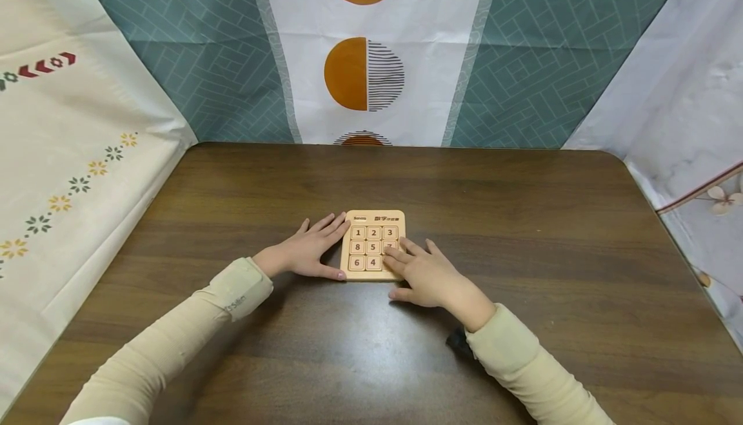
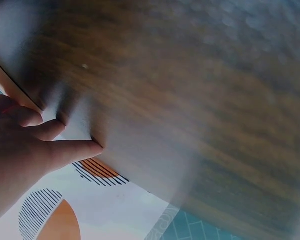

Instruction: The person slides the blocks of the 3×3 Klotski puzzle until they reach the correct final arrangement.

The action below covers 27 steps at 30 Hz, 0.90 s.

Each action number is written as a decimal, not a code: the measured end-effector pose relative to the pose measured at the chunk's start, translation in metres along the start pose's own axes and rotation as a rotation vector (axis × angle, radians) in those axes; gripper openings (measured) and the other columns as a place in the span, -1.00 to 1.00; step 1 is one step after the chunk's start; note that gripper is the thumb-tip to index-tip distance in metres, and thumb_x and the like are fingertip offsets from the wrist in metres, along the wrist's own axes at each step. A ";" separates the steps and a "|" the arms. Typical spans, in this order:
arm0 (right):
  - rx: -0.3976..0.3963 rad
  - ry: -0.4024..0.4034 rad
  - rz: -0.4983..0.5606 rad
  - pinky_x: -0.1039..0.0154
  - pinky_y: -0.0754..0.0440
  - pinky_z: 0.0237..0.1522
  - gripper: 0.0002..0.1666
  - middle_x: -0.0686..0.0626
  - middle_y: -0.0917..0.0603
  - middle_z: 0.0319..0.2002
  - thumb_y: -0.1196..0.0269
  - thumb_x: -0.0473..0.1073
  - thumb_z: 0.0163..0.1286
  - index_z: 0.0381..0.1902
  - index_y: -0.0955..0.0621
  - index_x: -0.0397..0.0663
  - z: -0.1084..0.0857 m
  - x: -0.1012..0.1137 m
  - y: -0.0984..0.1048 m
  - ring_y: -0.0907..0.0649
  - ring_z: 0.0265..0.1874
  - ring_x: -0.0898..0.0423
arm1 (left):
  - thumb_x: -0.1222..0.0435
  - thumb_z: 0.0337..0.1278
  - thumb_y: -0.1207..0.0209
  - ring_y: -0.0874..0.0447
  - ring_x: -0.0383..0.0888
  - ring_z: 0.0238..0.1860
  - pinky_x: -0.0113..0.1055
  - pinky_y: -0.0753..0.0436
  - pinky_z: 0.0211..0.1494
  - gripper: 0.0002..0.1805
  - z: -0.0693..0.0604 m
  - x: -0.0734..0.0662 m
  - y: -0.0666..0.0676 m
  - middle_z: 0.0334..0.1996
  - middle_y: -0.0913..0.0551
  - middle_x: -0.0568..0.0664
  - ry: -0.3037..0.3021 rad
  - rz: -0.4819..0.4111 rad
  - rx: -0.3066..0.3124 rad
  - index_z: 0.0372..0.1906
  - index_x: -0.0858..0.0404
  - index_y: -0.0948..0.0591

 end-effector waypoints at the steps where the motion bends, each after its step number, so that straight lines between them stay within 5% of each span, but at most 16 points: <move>1: 0.001 0.007 0.000 -0.32 -0.04 0.15 -0.20 -0.03 -0.24 0.33 -0.16 0.21 0.22 0.31 -0.32 -0.08 -0.001 0.002 -0.001 -0.12 0.33 -0.14 | -0.37 -0.12 -0.02 0.37 0.02 0.41 0.27 0.19 0.24 0.15 0.000 0.000 0.000 0.43 0.33 0.02 0.000 0.001 0.000 0.44 0.12 0.22; 13: 0.021 0.050 -0.009 -0.30 -0.03 0.16 -0.20 -0.02 -0.23 0.34 -0.15 0.22 0.23 0.33 -0.29 -0.05 0.001 0.019 -0.007 -0.09 0.35 -0.11 | -0.38 -0.13 -0.02 0.36 0.01 0.41 0.26 0.18 0.24 0.16 0.002 0.002 -0.003 0.43 0.33 0.00 0.003 0.003 -0.003 0.44 0.12 0.22; 27: -0.002 0.040 0.008 -0.32 -0.05 0.14 -0.24 -0.02 -0.26 0.33 -0.15 0.20 0.24 0.31 -0.33 -0.04 -0.009 0.008 -0.004 -0.14 0.33 -0.13 | -0.37 -0.13 -0.03 0.35 0.01 0.41 0.27 0.17 0.24 0.16 0.001 0.001 0.000 0.43 0.32 0.00 0.002 0.001 -0.006 0.44 0.13 0.21</move>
Point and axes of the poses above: each hand's wrist, its own z-axis towards the middle knuckle, its own y-axis out of the back of the hand, x = y × z, the point moved 10 cm from there along z, towards the middle knuckle
